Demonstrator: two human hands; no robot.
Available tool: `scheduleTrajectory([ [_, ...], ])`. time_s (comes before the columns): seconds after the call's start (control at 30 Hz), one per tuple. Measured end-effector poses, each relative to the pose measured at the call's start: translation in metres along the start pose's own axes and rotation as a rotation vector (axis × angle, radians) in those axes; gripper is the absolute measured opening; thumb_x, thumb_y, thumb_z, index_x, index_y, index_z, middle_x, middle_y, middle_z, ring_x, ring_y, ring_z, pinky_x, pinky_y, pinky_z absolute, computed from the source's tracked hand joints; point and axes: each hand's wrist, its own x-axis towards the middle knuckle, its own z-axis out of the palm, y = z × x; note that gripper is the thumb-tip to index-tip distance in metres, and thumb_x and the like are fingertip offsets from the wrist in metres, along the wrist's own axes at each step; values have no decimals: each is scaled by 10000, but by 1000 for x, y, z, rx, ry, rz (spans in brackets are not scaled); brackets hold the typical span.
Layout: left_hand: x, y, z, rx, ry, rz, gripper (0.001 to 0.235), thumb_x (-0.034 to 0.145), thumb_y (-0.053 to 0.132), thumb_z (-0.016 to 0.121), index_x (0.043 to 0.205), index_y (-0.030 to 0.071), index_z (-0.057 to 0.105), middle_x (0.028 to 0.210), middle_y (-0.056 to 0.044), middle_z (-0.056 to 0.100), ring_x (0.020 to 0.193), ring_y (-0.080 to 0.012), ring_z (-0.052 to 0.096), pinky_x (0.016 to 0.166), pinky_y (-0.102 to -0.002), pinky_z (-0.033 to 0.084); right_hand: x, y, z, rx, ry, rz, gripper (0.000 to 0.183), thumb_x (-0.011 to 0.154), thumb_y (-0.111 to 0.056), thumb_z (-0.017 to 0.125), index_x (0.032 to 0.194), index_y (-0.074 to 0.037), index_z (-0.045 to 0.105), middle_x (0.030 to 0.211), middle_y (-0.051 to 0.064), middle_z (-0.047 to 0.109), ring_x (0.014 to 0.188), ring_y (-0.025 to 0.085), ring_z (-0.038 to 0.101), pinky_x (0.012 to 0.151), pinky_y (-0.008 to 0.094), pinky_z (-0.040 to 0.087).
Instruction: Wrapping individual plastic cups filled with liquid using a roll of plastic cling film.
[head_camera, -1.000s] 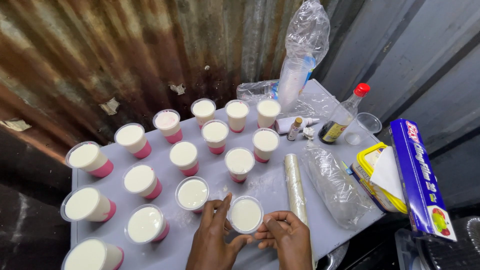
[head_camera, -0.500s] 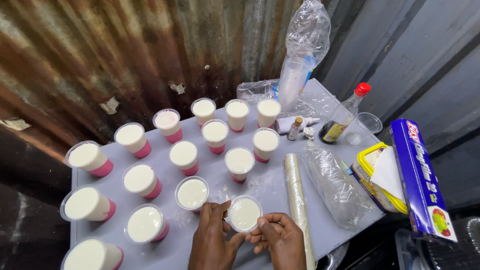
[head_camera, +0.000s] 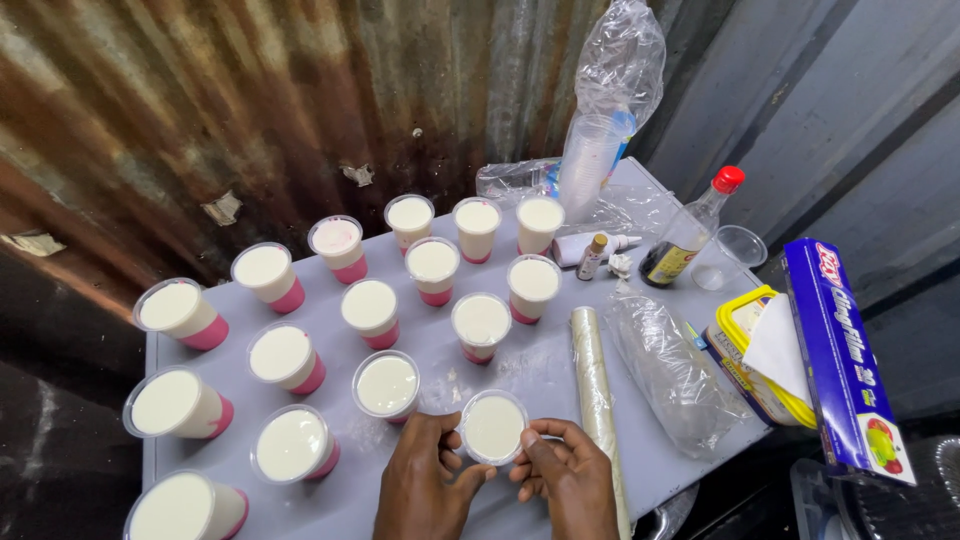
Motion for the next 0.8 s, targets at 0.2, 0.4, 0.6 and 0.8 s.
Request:
scheduleTrajectory([
  [0.2, -5, 1, 4, 3, 18, -51, 686, 693, 307, 1094, 1285, 281, 748, 1060, 103, 728, 788, -72, 682, 726, -269, 626, 6, 6, -5, 14, -30, -21, 264, 988, -33, 805, 1185, 143, 799, 769, 324, 743, 621, 372, 712, 485, 421, 535],
  [0.4, -6, -3, 9, 99, 32, -54, 705, 677, 406, 1108, 1254, 311, 714, 1051, 116, 709, 780, -109, 689, 760, -332, 625, 5, 0, -4, -73, -54, -9, 275, 1010, -49, 790, 1231, 111, 826, 754, 291, 731, 653, 342, 713, 518, 408, 538],
  [0.6, -7, -5, 14, 130, 50, -61, 700, 684, 429, 1103, 1237, 291, 696, 1043, 100, 698, 802, -105, 723, 748, -351, 633, 1, -4, 0, -55, -44, 8, 302, 1007, -36, 789, 1262, 117, 840, 725, 286, 735, 632, 341, 692, 577, 410, 533],
  [0.8, -5, -17, 23, 142, 101, -11, 734, 638, 451, 1126, 1184, 258, 676, 1018, 84, 699, 761, -121, 715, 708, -374, 625, 1, -5, 1, -89, -42, 0, 309, 1007, -43, 793, 1275, 102, 843, 750, 257, 723, 656, 319, 689, 574, 402, 544],
])
